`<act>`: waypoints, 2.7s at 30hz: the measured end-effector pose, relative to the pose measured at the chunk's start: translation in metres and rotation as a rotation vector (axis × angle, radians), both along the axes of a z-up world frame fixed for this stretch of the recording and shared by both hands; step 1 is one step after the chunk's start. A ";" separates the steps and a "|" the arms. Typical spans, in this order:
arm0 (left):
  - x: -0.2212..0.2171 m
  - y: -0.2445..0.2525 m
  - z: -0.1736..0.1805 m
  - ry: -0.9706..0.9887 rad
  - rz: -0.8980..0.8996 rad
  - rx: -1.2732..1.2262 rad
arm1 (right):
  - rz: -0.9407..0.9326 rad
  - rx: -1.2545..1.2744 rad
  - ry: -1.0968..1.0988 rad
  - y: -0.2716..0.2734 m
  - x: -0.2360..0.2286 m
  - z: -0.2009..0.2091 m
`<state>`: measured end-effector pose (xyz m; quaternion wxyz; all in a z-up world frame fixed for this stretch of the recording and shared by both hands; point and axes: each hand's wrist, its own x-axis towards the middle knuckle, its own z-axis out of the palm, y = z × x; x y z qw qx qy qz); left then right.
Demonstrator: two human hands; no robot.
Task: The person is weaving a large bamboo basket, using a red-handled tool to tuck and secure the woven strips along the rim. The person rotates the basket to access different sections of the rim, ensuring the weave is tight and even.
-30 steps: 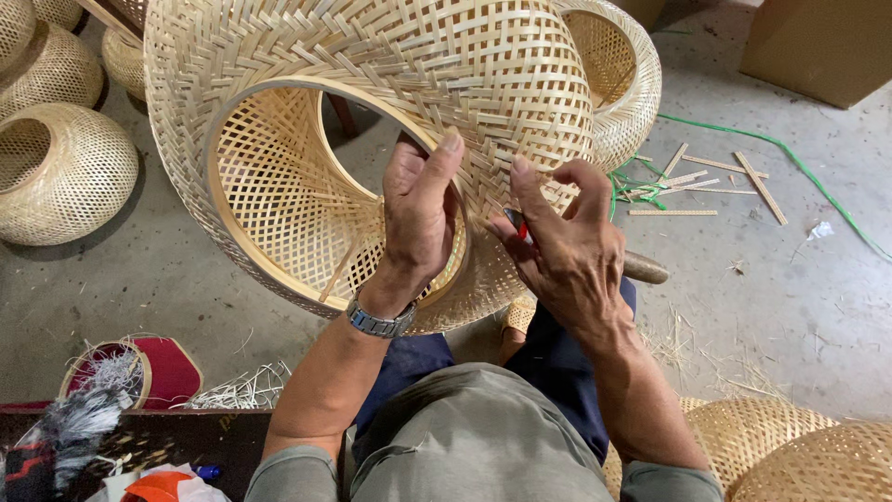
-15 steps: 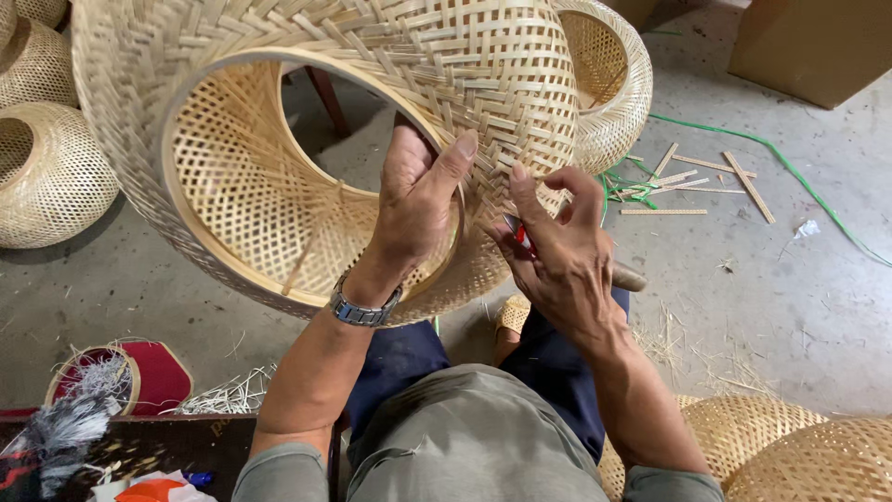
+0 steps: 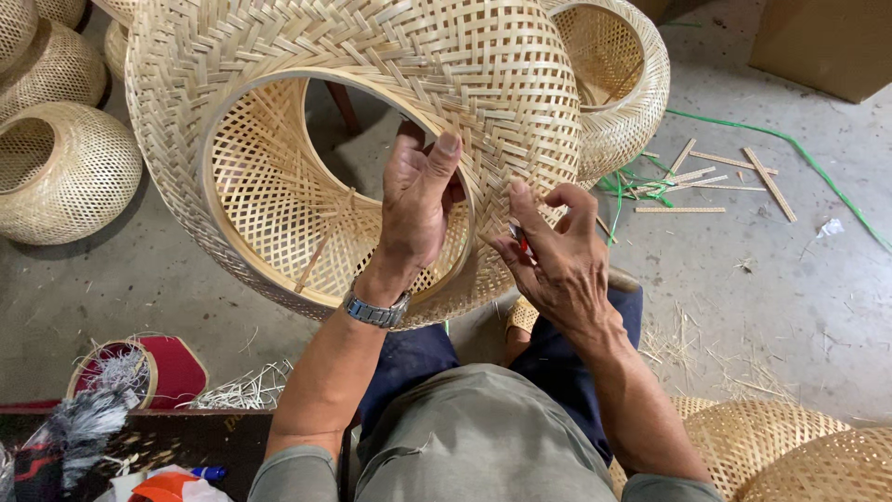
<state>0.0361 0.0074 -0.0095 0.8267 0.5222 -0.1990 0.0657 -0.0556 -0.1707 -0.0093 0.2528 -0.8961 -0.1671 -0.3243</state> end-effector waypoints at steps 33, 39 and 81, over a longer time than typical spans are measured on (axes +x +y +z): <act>0.028 -0.013 0.051 0.109 -0.114 -0.331 | -0.173 0.262 0.204 -0.061 0.003 0.010; 0.037 -0.007 0.036 -0.133 -0.102 -0.168 | -0.185 0.238 0.177 -0.054 0.014 0.005; -0.023 0.082 0.058 0.077 -0.156 -0.180 | 0.327 0.660 0.312 -0.047 0.050 0.042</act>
